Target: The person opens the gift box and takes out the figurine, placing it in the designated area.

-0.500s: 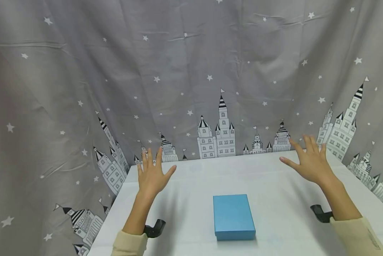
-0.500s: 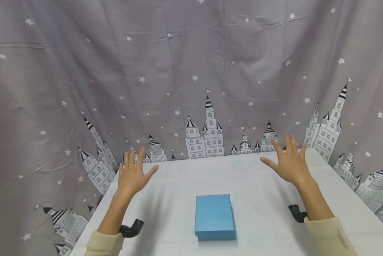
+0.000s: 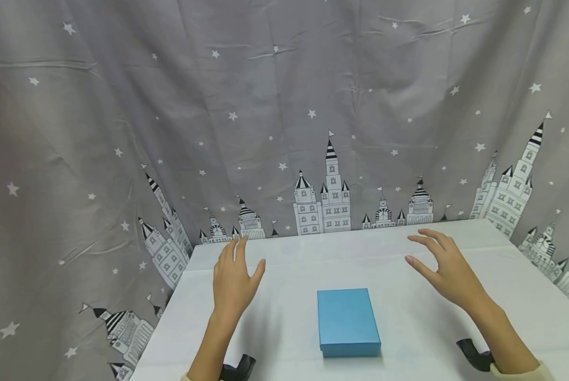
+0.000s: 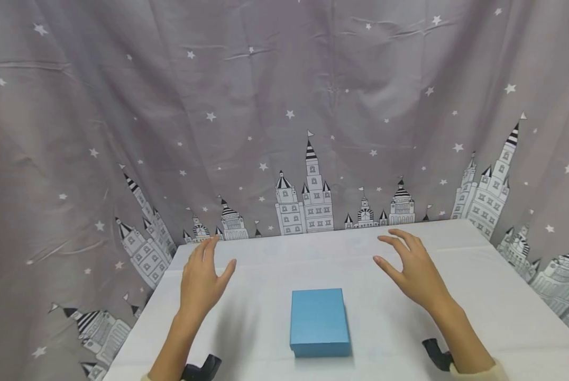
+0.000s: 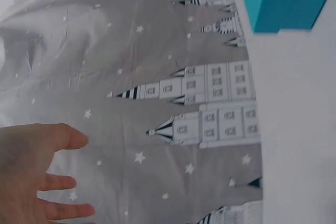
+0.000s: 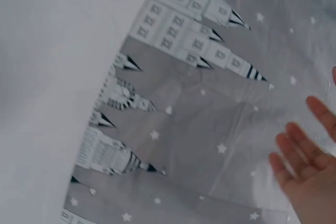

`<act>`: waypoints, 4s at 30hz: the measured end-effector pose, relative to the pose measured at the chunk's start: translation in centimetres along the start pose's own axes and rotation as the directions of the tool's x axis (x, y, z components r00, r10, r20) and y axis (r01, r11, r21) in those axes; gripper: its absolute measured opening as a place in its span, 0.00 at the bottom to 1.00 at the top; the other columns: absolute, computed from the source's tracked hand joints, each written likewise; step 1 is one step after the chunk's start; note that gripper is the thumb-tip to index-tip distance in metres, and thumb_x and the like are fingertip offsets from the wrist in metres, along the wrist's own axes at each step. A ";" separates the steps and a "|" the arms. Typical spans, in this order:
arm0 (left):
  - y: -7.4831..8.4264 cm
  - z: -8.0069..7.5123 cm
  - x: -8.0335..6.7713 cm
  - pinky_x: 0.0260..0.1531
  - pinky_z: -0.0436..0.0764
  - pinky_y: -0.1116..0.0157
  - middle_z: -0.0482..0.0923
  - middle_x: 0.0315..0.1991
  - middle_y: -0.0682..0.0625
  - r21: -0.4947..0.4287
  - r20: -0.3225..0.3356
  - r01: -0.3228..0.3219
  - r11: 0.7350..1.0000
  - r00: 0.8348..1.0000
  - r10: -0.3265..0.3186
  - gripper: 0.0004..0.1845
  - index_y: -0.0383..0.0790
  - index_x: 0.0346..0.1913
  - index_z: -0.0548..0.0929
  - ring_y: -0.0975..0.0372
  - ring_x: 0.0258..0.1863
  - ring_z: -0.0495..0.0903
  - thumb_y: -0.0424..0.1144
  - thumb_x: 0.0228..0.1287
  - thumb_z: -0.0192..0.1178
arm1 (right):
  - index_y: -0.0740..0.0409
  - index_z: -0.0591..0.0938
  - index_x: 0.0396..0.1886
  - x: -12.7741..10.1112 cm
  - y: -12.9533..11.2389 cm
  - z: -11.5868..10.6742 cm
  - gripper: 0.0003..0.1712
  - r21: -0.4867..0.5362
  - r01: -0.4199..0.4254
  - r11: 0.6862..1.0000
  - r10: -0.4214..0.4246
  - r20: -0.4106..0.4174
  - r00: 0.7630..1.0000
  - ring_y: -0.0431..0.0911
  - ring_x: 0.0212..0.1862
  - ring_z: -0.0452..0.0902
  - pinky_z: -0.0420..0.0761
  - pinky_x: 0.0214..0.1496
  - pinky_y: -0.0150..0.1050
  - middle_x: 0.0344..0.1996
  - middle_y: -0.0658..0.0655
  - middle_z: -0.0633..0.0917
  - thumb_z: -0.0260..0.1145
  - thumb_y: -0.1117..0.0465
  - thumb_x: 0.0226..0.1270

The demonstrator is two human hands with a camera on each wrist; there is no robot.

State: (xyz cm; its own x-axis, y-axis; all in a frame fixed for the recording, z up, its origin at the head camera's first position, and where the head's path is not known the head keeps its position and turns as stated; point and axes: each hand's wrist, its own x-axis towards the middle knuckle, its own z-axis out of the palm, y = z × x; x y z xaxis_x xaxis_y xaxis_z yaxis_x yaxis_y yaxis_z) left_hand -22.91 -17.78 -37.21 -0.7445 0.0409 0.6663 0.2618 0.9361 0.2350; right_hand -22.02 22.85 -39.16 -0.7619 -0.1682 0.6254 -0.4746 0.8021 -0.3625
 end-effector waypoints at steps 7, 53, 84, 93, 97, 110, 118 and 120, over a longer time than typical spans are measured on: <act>1.5 2.0 -3.0 0.48 0.71 0.48 0.72 0.54 0.40 -0.112 -0.049 0.005 0.994 0.999 -0.011 0.29 0.35 0.59 0.71 0.48 0.54 0.71 0.44 0.55 0.64 | 0.55 0.77 0.54 -2.3 -0.7 2.8 0.25 0.109 0.051 0.993 -0.048 -0.028 0.998 0.54 0.57 0.66 0.69 0.53 0.57 0.54 0.56 0.73 0.70 0.60 0.54; 3.8 11.9 -13.0 0.46 0.73 0.50 0.63 0.64 0.47 -0.376 0.365 -0.061 0.925 0.907 0.209 0.42 0.55 0.70 0.58 0.52 0.58 0.69 0.68 0.53 0.54 | 0.50 0.57 0.71 -9.4 -0.8 11.9 0.57 0.502 -0.148 0.852 -0.087 0.416 0.905 0.65 0.65 0.53 0.69 0.58 0.39 0.68 0.68 0.55 0.77 0.48 0.41; 3.4 12.5 -13.0 0.52 0.69 0.47 0.55 0.69 0.48 -0.499 0.380 -0.047 0.865 0.886 0.267 0.52 0.54 0.71 0.53 0.52 0.64 0.62 0.69 0.44 0.62 | 0.45 0.62 0.69 -9.4 -1.0 11.9 0.54 0.461 -0.191 0.866 -0.019 0.412 0.911 0.61 0.66 0.56 0.71 0.57 0.42 0.67 0.62 0.59 0.76 0.43 0.40; 3.4 12.4 -13.0 0.54 0.69 0.49 0.57 0.69 0.47 -0.523 0.367 -0.044 0.851 0.889 0.272 0.51 0.53 0.71 0.55 0.52 0.64 0.62 0.67 0.44 0.63 | 0.43 0.63 0.68 -9.4 -1.1 11.9 0.52 0.407 -0.152 0.901 -0.017 0.383 0.924 0.67 0.64 0.55 0.61 0.49 0.72 0.66 0.64 0.61 0.75 0.41 0.40; 3.4 12.4 -12.9 0.54 0.69 0.49 0.56 0.69 0.47 -0.541 0.360 -0.040 0.840 0.892 0.274 0.51 0.52 0.70 0.56 0.53 0.64 0.62 0.66 0.44 0.64 | 0.43 0.63 0.68 -9.4 -1.1 11.8 0.52 0.405 -0.157 0.901 -0.011 0.383 0.924 0.67 0.64 0.55 0.60 0.49 0.73 0.66 0.64 0.62 0.75 0.41 0.40; 3.5 12.2 -12.6 0.53 0.69 0.48 0.57 0.69 0.47 -0.570 0.317 -0.056 0.820 0.906 0.282 0.51 0.51 0.70 0.57 0.52 0.64 0.61 0.65 0.43 0.66 | 0.42 0.62 0.69 -9.3 -1.2 11.7 0.52 0.403 -0.139 0.905 -0.019 0.363 0.931 0.69 0.63 0.55 0.60 0.49 0.73 0.66 0.66 0.61 0.75 0.42 0.41; 3.6 12.1 -12.2 0.52 0.69 0.46 0.56 0.69 0.47 -0.592 0.306 -0.040 0.805 0.913 0.270 0.51 0.52 0.70 0.57 0.52 0.64 0.61 0.64 0.42 0.67 | 0.42 0.62 0.69 -8.9 -1.4 11.4 0.52 0.405 -0.124 0.906 -0.022 0.338 0.941 0.69 0.64 0.55 0.59 0.49 0.73 0.66 0.65 0.61 0.75 0.44 0.41; 3.6 12.0 -12.1 0.52 0.69 0.46 0.56 0.69 0.48 -0.595 0.305 -0.037 0.803 0.914 0.268 0.51 0.52 0.70 0.57 0.52 0.64 0.61 0.63 0.42 0.68 | 0.42 0.62 0.69 -8.8 -1.5 11.2 0.52 0.406 -0.123 0.906 -0.020 0.331 0.943 0.68 0.64 0.55 0.60 0.49 0.73 0.66 0.64 0.62 0.75 0.43 0.41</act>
State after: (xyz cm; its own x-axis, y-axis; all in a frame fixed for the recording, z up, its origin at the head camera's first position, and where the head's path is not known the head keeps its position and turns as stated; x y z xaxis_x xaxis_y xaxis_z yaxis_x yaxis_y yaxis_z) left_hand -20.36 -10.72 -52.88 -0.7974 0.3950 0.4562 0.6032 0.5416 0.5854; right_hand -19.56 16.74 -51.88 -0.8551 -0.3643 0.3688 -0.5149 0.5148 -0.6854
